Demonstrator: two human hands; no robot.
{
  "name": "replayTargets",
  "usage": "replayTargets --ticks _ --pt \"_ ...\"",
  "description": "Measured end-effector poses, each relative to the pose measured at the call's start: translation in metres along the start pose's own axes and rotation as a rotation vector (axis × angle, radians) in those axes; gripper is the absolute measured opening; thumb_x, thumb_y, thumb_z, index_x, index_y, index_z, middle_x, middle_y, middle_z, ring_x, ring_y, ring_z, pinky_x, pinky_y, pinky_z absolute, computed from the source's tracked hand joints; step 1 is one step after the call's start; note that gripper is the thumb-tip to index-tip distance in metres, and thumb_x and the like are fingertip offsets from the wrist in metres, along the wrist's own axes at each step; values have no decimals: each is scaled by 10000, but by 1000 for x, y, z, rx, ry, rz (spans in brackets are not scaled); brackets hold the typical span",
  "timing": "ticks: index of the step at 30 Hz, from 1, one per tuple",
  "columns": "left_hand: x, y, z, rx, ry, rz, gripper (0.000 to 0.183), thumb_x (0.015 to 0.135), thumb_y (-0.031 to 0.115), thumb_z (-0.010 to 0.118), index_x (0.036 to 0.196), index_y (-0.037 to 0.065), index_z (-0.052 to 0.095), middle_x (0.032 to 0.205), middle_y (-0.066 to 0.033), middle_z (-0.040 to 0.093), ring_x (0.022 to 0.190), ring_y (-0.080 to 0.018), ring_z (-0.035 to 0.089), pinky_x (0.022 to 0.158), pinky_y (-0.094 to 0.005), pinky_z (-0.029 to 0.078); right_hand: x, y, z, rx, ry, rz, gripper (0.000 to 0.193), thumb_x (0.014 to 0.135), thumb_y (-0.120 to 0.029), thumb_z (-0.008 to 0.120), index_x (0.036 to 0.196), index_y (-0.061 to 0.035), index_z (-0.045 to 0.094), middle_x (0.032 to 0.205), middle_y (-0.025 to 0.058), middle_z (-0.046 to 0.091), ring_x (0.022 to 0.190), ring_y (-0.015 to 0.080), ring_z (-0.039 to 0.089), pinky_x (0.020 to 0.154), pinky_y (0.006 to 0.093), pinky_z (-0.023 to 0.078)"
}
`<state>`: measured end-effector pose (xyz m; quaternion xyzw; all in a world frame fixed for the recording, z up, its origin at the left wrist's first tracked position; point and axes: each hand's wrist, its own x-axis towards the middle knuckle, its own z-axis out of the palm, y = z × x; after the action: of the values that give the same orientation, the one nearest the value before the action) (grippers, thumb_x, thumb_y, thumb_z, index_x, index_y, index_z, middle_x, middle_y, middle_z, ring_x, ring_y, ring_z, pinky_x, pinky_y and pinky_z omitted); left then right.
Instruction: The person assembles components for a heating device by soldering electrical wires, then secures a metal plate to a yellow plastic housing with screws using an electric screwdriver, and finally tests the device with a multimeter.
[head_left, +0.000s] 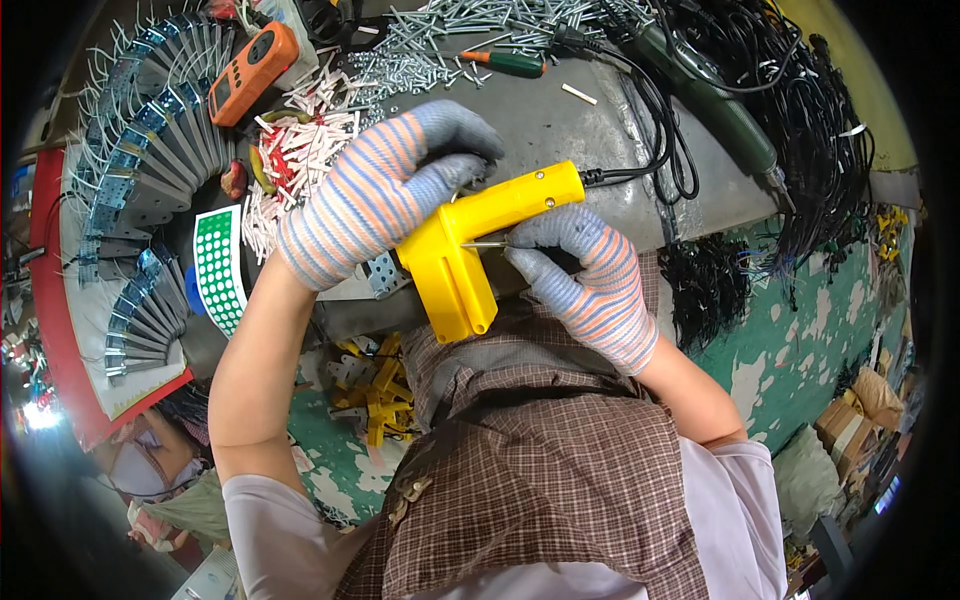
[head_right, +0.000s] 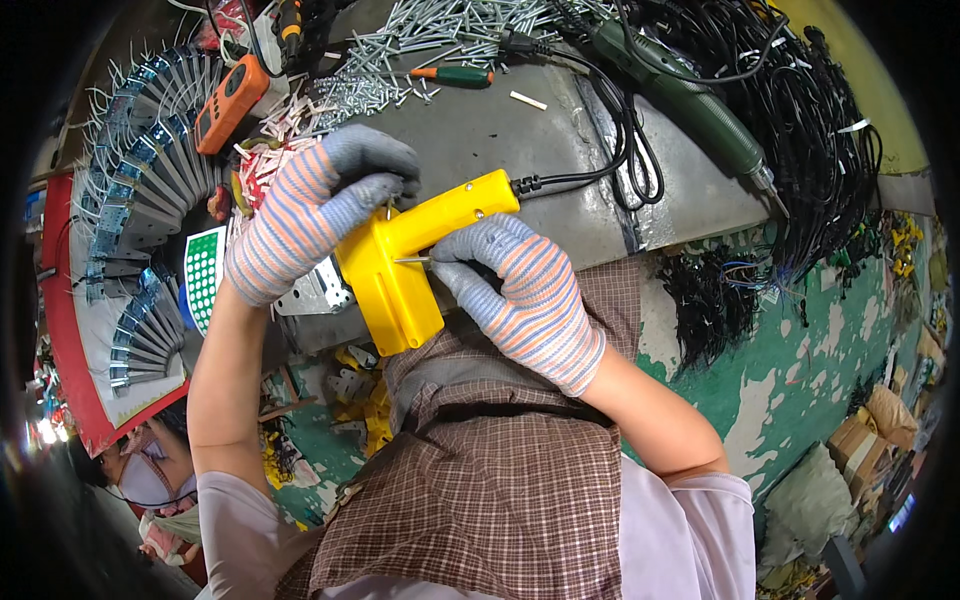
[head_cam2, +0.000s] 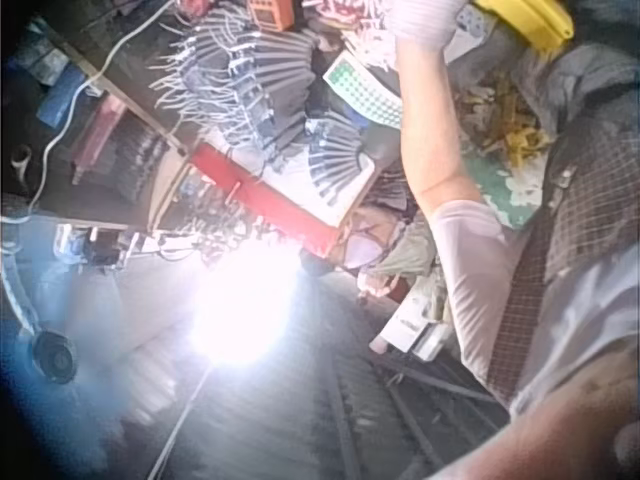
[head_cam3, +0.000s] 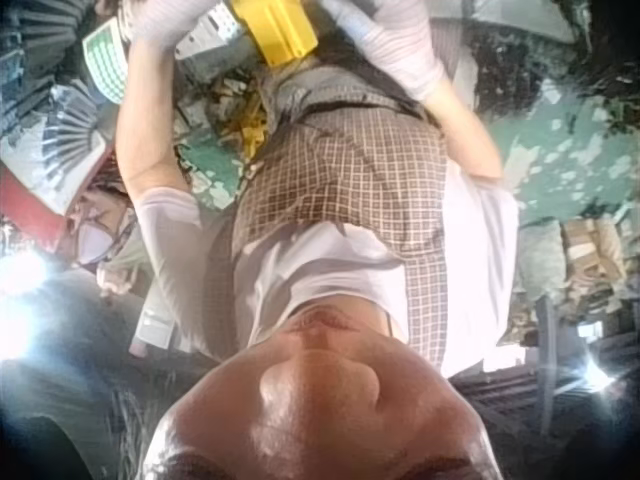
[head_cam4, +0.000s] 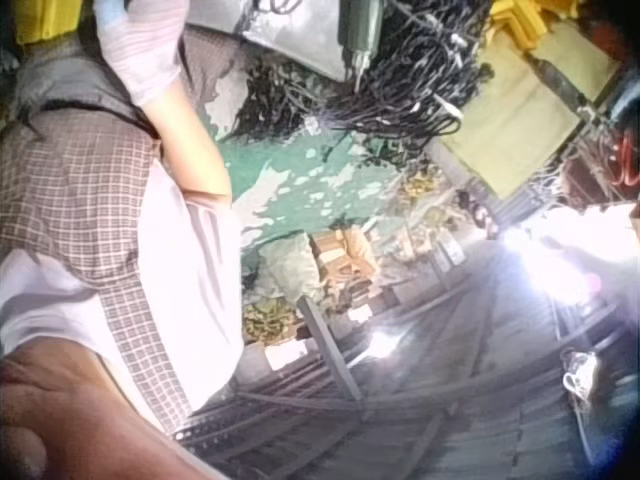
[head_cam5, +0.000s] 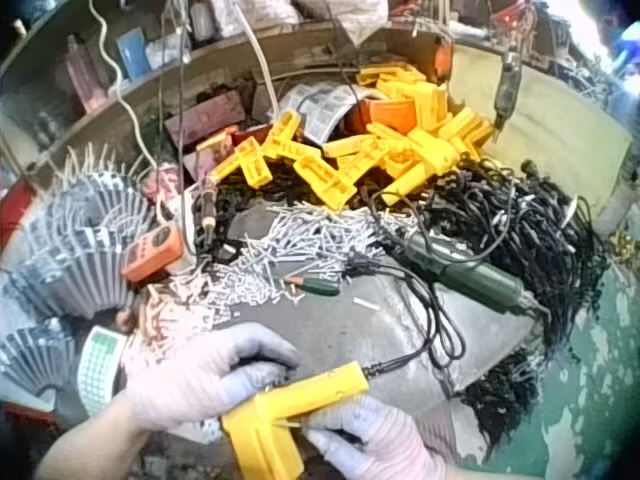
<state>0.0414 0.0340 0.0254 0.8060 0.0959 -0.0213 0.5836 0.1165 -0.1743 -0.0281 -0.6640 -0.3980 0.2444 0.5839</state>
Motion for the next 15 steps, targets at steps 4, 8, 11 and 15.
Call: replayTargets --ticks 4,8,11,15 --pt "6 12 -5 226 -92 2 193 919 43 560 1103 -5 599 981 -70 645 952 -160 637 861 -291 502 6 3 2 -39 -20 -101 160 822 -88 686 968 -24 670 883 157 655 838 348 630 770 381 507" --pt "8 21 0 607 -146 118 255 908 106 564 1149 23 578 1024 -149 648 950 -305 648 842 -361 511 6 2 11 7 -4 -107 113 853 -70 661 955 -22 669 865 114 666 810 283 659 766 353 522" --pt "12 21 4 754 -167 125 277 903 158 569 1152 37 564 1023 -189 643 949 -382 624 812 -418 513 5 -9 21 308 85 225 83 886 -38 632 961 -3 636 864 79 669 806 171 667 752 294 537" --pt "8 -6 11 851 -130 270 194 879 159 587 1035 43 582 914 -169 629 859 -387 613 756 -436 503 8 -9 29 719 220 489 173 888 -35 650 1019 35 562 856 91 663 808 99 654 718 223 538"
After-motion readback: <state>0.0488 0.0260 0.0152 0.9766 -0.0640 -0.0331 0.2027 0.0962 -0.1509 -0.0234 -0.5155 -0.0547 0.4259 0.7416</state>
